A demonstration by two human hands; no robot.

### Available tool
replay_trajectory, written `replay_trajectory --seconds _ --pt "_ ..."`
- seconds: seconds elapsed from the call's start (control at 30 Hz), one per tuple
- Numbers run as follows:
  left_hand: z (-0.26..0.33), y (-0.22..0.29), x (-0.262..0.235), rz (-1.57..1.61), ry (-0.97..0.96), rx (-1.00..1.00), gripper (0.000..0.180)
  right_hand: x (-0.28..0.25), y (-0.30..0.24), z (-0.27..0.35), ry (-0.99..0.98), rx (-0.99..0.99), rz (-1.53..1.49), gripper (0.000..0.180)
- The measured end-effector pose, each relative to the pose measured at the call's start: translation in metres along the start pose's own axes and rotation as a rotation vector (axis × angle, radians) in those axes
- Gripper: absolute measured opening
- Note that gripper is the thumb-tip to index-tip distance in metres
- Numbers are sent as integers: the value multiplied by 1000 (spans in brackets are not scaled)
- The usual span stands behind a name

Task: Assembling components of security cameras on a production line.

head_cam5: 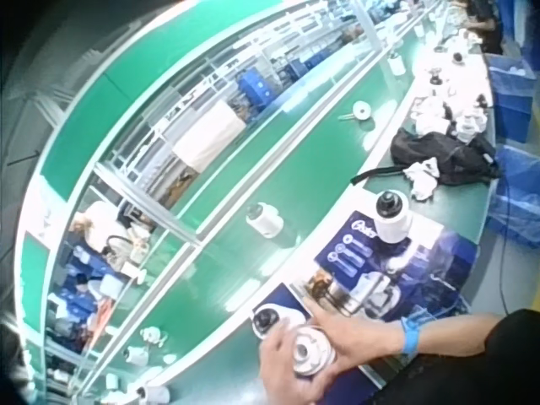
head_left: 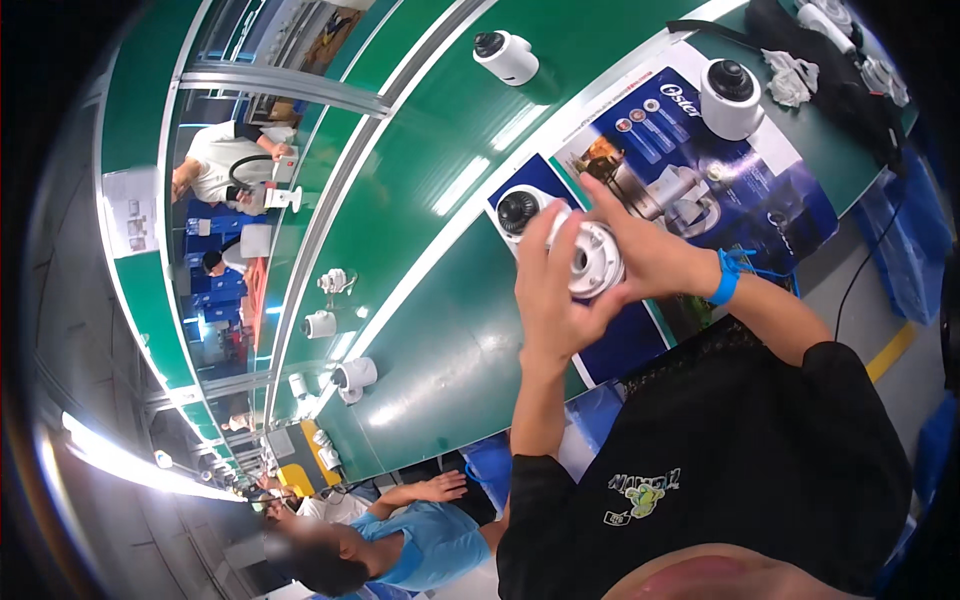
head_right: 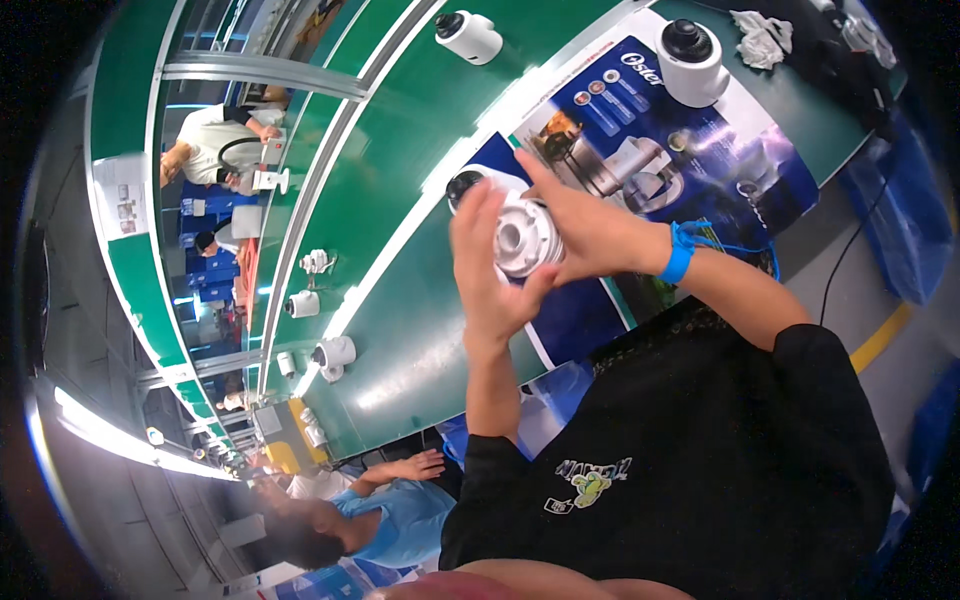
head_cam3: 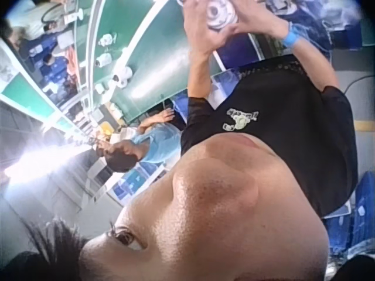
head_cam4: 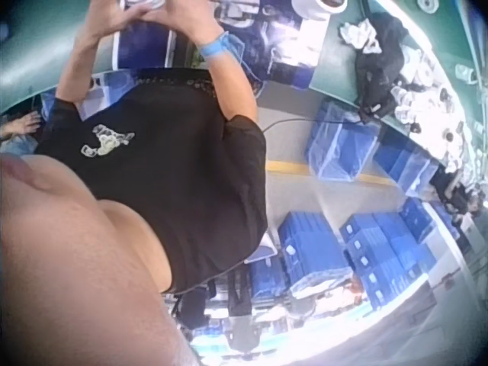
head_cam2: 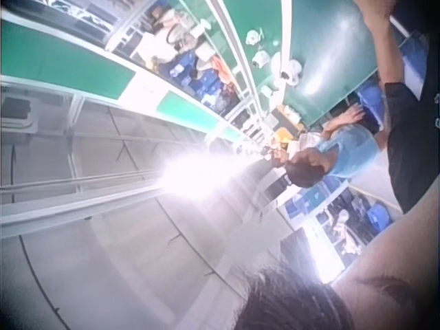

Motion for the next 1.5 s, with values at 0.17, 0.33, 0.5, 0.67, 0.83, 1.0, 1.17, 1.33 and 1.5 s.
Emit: replay_trajectory --seconds 0.17,0.33,0.5,0.67,0.83,1.0,1.17,1.33,1.5 --pt "6 -10 9 -77 -247 -179 61 17 15 9 7 2 41 109" --pt "10 -6 10 -101 -374 -314 69 14 3 17 94 -127 62 81" --pt "5 3 10 -143 -535 -254 73 17 6 22 15 -127 76 82" --pt "8 15 13 -279 -621 -250 74 19 7 33 119 -195 133 83" --pt "1 15 11 -288 -608 -248 71 15 6 32 145 -231 115 83" --pt "13 20 17 -445 -723 -276 73 19 11 36 157 -264 119 81" --pt "23 6 24 -198 -512 -180 72 13 18 37 194 -209 60 79" --pt "27 11 41 -202 -441 -84 87 14 19 39 210 -212 33 80" --pt "18 11 50 -305 -478 -3 97 4 22 39 238 -154 23 74"
Point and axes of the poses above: each hand's wrist, its own z-axis away from the middle knuckle, its own x-axis out of the palm, y = z × x, the point moved 8 cm from there along -z, towards the middle knuckle, and after that the axes turned 1 degree about -x, right-handed, at the moved point
